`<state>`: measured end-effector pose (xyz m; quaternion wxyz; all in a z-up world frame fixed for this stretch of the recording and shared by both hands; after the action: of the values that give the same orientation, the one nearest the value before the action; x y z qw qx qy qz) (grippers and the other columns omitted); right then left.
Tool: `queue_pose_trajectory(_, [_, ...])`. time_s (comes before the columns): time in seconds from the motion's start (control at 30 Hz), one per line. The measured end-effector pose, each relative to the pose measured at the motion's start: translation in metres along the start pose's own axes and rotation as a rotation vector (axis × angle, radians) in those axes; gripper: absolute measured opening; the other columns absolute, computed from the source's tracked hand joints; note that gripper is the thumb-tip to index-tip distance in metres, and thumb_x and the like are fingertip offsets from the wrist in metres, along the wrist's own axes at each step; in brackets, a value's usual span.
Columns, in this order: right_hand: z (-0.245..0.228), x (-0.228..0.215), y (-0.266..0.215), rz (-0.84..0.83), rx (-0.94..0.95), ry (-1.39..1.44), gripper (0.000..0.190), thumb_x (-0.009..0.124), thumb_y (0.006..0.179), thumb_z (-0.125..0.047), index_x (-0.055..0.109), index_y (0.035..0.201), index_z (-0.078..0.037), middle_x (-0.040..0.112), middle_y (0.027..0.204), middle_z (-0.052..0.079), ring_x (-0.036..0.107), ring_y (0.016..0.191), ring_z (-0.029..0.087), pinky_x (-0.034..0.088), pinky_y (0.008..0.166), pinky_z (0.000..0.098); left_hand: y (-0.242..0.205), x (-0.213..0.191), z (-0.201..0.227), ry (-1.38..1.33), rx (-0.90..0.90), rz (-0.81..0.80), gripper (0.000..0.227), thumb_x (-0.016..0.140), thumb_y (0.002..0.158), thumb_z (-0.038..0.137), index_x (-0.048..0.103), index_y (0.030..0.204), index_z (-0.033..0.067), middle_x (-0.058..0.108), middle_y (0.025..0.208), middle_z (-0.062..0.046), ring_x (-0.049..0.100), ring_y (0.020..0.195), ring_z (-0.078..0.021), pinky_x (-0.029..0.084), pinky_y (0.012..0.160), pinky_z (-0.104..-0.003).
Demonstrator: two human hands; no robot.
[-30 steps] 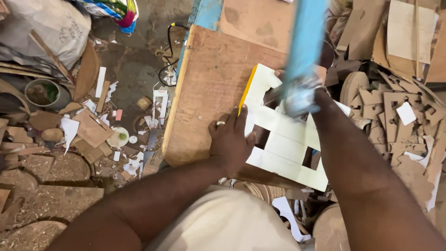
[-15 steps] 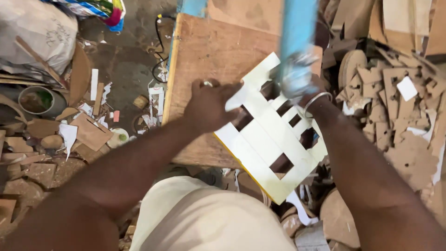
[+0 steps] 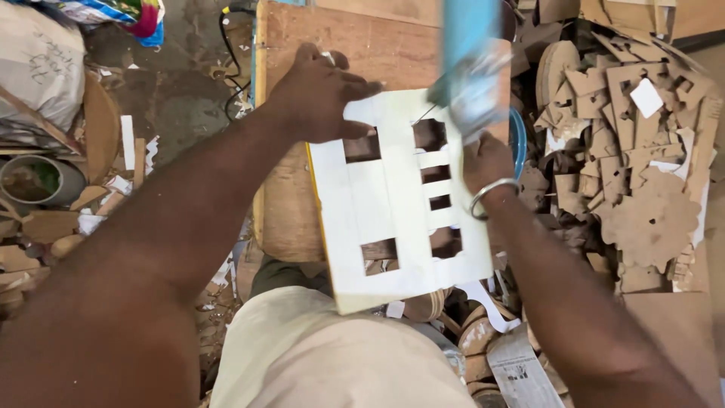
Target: The recorder is using a blue industrial machine, likely a scroll saw or fret saw, to shape and process holes in a white rectangular panel.
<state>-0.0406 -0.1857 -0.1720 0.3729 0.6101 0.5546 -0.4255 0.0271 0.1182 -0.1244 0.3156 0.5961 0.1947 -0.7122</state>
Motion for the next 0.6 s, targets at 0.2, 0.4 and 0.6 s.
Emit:
queue_pose_trajectory(0.2, [-0.024, -0.006, -0.047, 0.068, 0.152, 0.056, 0.043, 0.044, 0.106, -0.034, 0.068, 0.128, -0.006, 0.07, 0.106, 0.029, 0.064, 0.102, 0.05, 0.05, 0.088, 0.0554, -0.005, 0.009, 0.003, 0.008, -0.203, 0.204, 0.061, 0.054, 0.092, 0.066, 0.061, 0.141, 0.0294, 0.061, 0.139, -0.009, 0.048, 0.134, -0.0337, 0.028, 0.094, -0.061])
queue_pose_trajectory(0.4, [-0.027, -0.012, -0.055, 0.076, 0.191, 0.152, 0.043, 0.046, 0.107, -0.04, 0.068, 0.127, -0.01, 0.07, 0.106, 0.027, 0.064, 0.103, 0.048, 0.052, 0.087, 0.0525, 0.003, 0.006, 0.002, -0.082, -0.18, 0.074, 0.061, 0.053, 0.096, 0.066, 0.06, 0.144, 0.0288, 0.065, 0.136, 0.0, 0.049, 0.133, -0.0305, 0.029, 0.106, -0.055])
queue_pose_trajectory(0.6, [0.042, 0.032, 0.01, 0.113, -0.066, -0.013, 0.024, 0.054, 0.094, -0.018, 0.068, 0.105, -0.002, 0.072, 0.099, 0.024, 0.068, 0.095, 0.044, 0.056, 0.082, 0.0486, 0.007, 0.001, 0.001, -0.113, -0.138, 0.08, 0.06, 0.054, 0.095, 0.066, 0.062, 0.142, 0.0288, 0.067, 0.133, -0.001, 0.052, 0.13, -0.0292, 0.031, 0.104, -0.056])
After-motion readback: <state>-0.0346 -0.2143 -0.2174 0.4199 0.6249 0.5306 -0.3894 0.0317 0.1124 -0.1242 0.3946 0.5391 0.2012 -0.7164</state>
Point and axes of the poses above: each hand's wrist, its own y-axis towards the middle knuckle, its own x-axis out of the palm, z = x × y, the point moved 7 cm from there along y, towards the middle knuckle
